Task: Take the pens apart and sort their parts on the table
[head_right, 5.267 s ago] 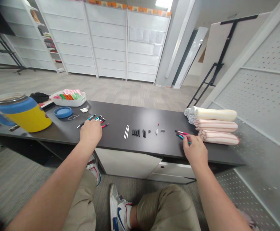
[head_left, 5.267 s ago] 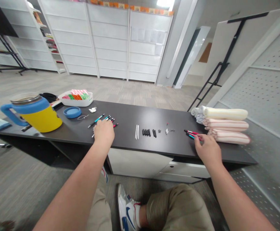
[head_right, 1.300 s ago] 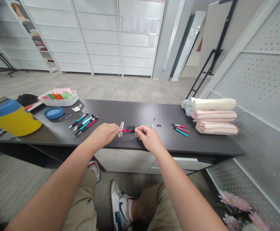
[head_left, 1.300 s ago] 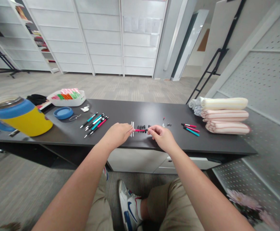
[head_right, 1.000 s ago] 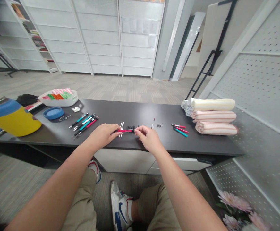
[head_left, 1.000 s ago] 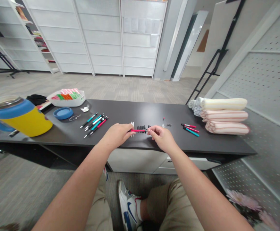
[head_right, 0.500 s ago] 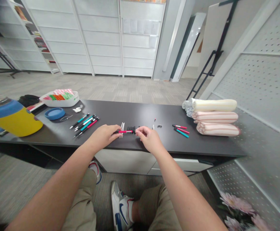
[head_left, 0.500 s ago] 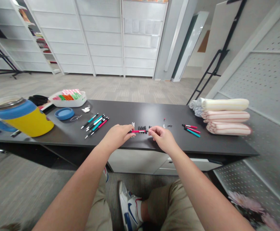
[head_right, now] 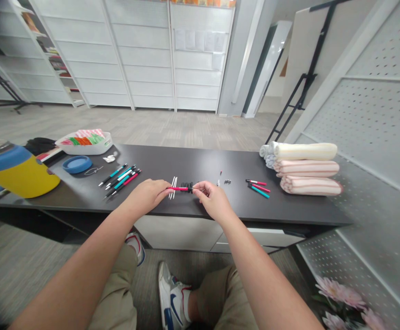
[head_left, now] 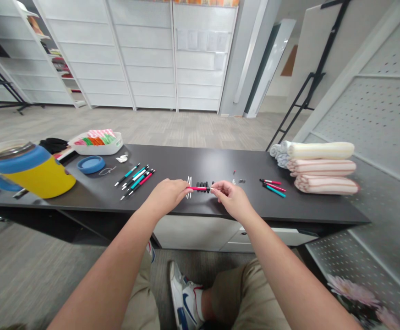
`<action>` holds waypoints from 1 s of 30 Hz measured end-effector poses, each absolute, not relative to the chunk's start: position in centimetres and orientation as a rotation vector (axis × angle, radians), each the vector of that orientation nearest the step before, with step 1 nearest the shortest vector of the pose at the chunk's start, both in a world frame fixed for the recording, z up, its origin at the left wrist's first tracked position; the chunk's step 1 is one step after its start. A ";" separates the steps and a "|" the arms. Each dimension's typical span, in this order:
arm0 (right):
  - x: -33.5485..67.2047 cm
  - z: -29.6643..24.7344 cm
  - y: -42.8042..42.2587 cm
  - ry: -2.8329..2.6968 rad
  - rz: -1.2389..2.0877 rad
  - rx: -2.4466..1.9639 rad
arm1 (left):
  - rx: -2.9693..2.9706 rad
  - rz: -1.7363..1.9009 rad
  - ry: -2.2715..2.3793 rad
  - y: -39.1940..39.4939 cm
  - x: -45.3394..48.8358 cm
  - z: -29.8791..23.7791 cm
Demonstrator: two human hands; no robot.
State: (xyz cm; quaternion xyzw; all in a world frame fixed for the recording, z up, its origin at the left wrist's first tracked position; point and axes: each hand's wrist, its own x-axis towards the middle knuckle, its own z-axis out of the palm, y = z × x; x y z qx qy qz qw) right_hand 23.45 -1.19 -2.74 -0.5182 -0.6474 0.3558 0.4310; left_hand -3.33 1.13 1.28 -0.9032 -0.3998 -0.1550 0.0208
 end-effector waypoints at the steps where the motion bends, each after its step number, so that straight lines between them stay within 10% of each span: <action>1: 23.4 -2.8 -1.2 -1.612 0.892 -1.291 | -2.798 -0.482 -1.242 1.2 -3.4 1.2; 30: 33.4 5.7 3.9 -1.993 0.018 -1.958 | -2.765 -0.755 -1.448 3.1 -6.3 0.1</action>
